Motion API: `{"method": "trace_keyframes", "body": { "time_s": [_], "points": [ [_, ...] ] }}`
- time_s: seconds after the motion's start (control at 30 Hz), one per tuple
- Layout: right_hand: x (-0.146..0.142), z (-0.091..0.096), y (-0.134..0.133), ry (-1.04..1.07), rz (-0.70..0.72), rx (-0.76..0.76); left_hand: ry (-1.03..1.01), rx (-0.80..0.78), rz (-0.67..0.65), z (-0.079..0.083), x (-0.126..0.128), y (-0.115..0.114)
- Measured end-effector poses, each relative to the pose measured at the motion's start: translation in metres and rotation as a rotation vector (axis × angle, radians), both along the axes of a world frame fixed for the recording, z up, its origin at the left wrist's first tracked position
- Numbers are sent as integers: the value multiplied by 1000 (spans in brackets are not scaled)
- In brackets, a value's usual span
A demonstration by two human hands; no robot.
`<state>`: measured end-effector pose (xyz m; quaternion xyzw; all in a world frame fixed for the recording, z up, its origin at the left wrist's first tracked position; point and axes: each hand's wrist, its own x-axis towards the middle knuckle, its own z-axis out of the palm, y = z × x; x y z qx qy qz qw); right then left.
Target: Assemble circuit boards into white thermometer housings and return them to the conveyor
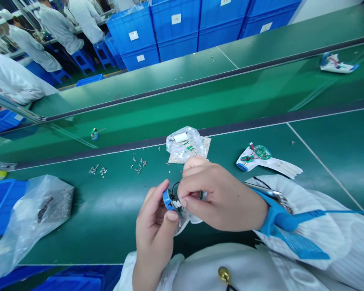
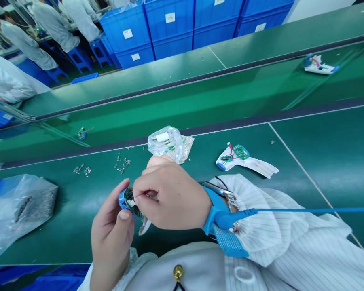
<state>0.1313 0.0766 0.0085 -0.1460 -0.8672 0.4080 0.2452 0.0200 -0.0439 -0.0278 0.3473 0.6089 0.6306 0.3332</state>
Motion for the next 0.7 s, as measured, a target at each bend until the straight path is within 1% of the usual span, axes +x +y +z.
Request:
{"method": "trace_keyframes", "body": {
  "time_s": [0.13,0.3,0.4,0.6,0.7],
  "points": [
    [0,0,0,-2,8,2,-6,-39,-15,2,0,-2],
    [2,-1,-1,-26,-26,80,47,-53,-15,4,1,-1],
    [2,0,-2,-30,-35,129,128,-45,-24,4,-1,-1],
    [3,3,-3,-46,-38,167,381,-18,-36,3,-2,1],
    [2,3,-4,-54,-27,137,401,-42,28,-1,3,-1]
  ]
}}
